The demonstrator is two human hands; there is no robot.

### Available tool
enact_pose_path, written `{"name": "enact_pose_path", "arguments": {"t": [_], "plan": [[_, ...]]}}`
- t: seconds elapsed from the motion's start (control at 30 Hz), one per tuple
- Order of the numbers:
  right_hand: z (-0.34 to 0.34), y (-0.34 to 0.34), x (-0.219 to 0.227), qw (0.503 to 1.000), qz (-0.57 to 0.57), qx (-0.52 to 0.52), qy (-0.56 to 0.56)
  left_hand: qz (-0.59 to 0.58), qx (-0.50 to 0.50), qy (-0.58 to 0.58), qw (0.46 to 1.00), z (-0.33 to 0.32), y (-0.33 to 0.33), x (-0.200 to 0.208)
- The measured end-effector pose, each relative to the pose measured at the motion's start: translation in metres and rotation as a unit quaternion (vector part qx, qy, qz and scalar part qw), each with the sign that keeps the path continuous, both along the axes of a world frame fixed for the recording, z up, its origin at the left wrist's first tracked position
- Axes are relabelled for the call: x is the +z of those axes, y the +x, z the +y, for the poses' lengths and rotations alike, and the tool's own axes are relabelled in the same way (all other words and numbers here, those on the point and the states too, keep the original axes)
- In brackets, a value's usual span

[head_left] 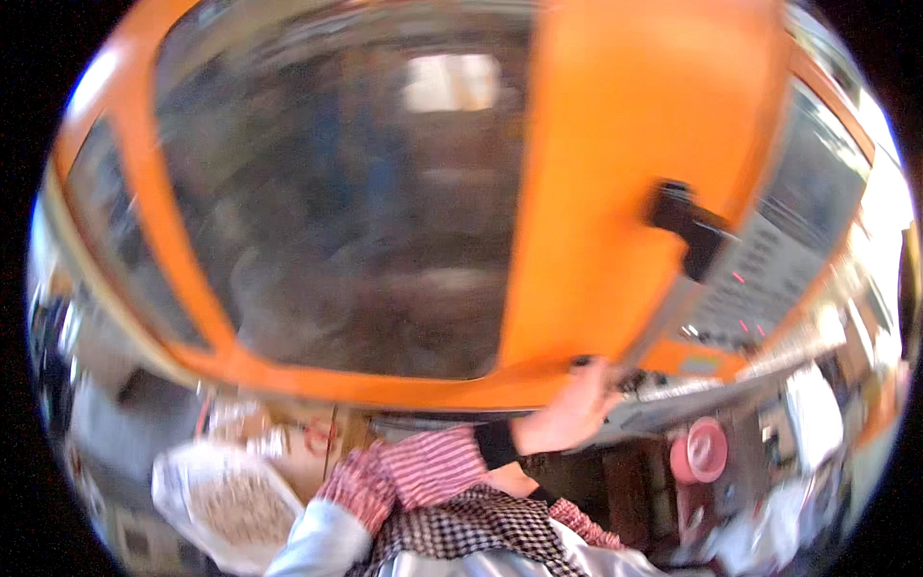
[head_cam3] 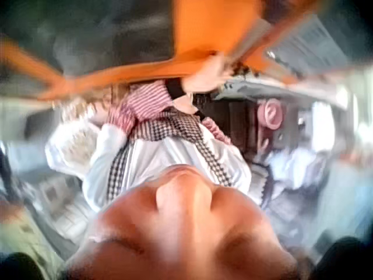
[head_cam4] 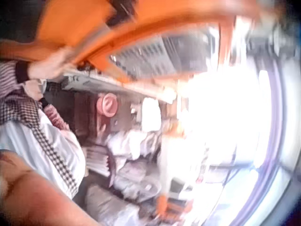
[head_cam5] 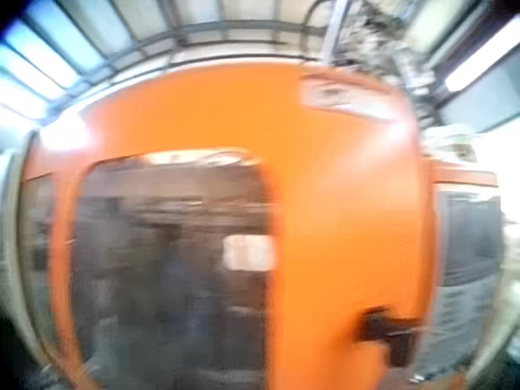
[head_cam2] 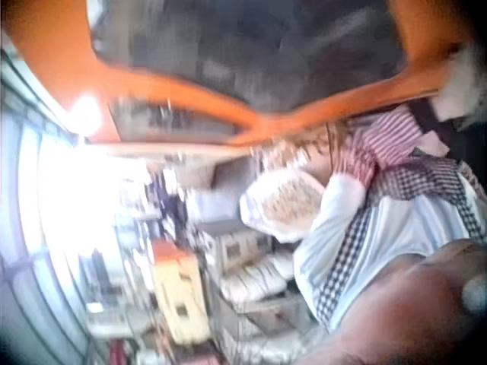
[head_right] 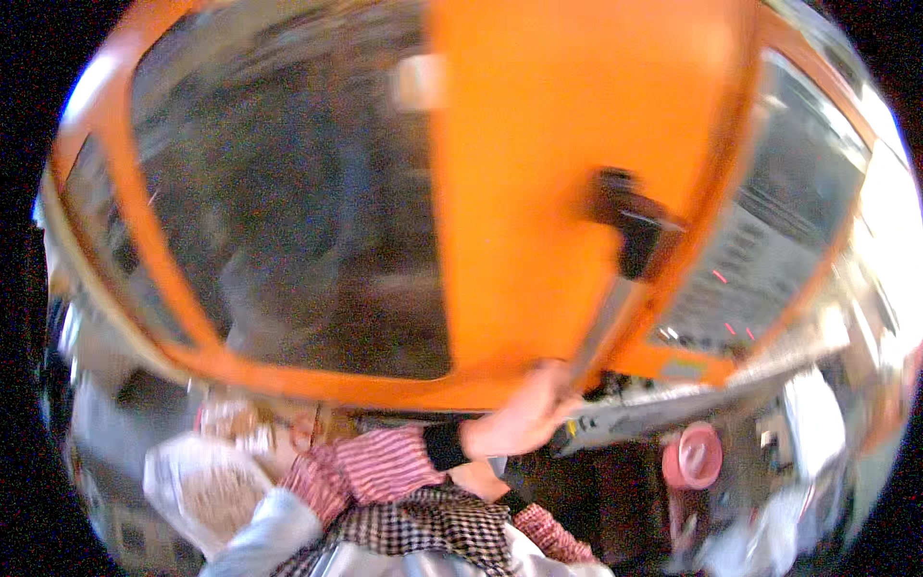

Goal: The person repeatedly picks small white plastic components from a bag, separates them by hand, and places them into a machine hopper. The person also handles a pair of scissors and a small container of metal parts during the process.

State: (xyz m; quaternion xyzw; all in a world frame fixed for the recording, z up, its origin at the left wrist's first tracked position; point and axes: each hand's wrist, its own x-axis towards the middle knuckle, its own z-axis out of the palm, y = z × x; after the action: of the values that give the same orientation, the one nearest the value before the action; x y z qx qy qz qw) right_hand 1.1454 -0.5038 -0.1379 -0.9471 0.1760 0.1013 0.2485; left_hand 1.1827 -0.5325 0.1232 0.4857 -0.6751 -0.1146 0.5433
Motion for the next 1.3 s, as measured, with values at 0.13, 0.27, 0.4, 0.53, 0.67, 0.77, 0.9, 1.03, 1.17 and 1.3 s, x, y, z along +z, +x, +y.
{"name": "enact_pose_path", "arguments": {"t": [0.13,0.27,0.4,0.53,0.67,0.77,0.9,1.03,1.17,1.3], "plan": [[-0.017,-0.006,0.0,0.997,-0.005,0.077,0.025,0.063,-0.027,0.037,0.997,-0.033,-0.03,-0.018],[-0.033,0.008,0.004,0.987,0.0,0.155,0.043,0.035,-0.074,-0.027,0.996,-0.048,-0.048,-0.014],[-0.039,0.031,0.014,0.971,0.013,0.231,0.056,0.027,-0.07,-0.107,0.991,-0.073,-0.06,-0.036],[-0.021,0.076,0.022,0.943,0.031,0.325,0.056,-0.172,0.084,-0.166,0.967,-0.092,-0.058,-0.036],[0.018,0.109,0.029,0.912,0.033,0.403,0.071,-0.103,0.003,-0.247,0.963,0.03,0.016,0.009],[0.078,0.14,0.045,0.893,0.016,0.438,0.098,-0.169,0.266,-0.079,0.946,0.144,0.078,-0.015],[0.195,0.164,0.078,0.825,-0.192,0.532,-0.017,0.034,0.67,0.175,0.72,0.325,0.062,-0.088],[0.303,0.209,0.051,0.841,-0.191,0.459,0.212,0.309,0.795,0.064,0.517,0.401,-0.025,-0.133],[0.393,0.234,0.041,0.895,-0.096,0.429,0.072,0.422,0.769,0.068,0.475,0.433,-0.082,-0.153],[0.408,0.243,0.013,0.924,-0.165,0.336,0.076,0.414,0.795,0.039,0.442,0.466,-0.092,-0.154]]}}
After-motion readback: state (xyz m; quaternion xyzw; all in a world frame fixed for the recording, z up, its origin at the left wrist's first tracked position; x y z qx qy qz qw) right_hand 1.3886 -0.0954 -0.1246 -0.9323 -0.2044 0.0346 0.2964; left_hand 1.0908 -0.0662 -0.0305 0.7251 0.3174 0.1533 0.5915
